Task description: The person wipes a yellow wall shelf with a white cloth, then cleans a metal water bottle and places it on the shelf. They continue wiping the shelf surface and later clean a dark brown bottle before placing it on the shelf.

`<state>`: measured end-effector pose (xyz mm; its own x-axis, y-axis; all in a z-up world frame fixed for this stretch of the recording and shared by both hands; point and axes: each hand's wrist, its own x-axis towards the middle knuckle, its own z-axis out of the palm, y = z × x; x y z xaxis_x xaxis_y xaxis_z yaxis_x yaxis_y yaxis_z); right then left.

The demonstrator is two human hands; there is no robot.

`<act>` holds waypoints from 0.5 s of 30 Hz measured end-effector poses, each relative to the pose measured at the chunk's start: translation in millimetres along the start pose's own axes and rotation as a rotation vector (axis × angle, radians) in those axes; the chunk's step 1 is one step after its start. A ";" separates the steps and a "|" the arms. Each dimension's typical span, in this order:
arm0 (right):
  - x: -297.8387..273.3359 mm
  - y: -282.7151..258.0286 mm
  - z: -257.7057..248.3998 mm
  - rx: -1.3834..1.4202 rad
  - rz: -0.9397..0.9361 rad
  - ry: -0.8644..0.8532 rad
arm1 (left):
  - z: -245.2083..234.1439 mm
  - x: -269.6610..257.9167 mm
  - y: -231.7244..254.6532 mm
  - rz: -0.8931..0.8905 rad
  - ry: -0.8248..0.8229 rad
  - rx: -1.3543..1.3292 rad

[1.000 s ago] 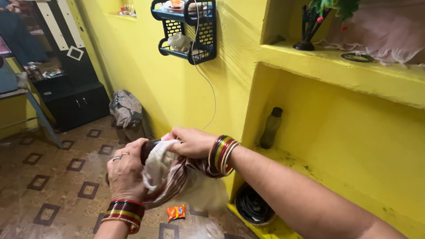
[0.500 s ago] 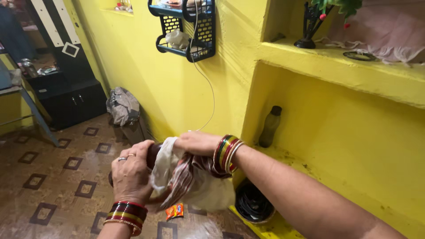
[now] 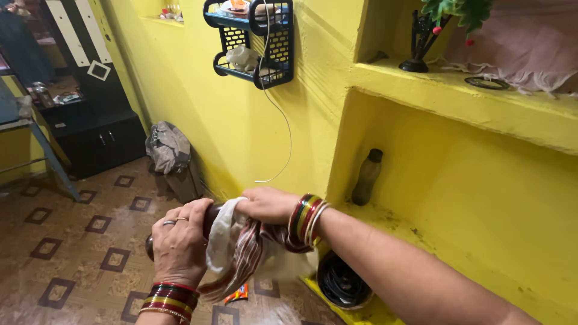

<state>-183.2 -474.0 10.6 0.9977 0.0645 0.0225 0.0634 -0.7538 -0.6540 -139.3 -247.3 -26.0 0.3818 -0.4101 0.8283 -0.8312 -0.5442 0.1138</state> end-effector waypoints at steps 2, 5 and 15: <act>0.6 0.8 -2.2 0.246 0.041 -0.141 | -0.2 -4.0 1.3 0.002 -0.016 -0.007; -2.1 -5.5 -0.5 -0.016 0.129 -0.111 | 0.8 -6.5 0.8 -0.060 -0.059 -0.057; -21.1 -2.2 15.8 -0.002 0.104 -0.037 | 4.6 -26.8 8.3 -0.107 -0.139 -0.025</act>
<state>-204.8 -463.4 -0.3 0.9973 0.0103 -0.0733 -0.0399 -0.7589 -0.6500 -154.6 -244.1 -49.8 0.5197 -0.4492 0.7268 -0.7918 -0.5727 0.2122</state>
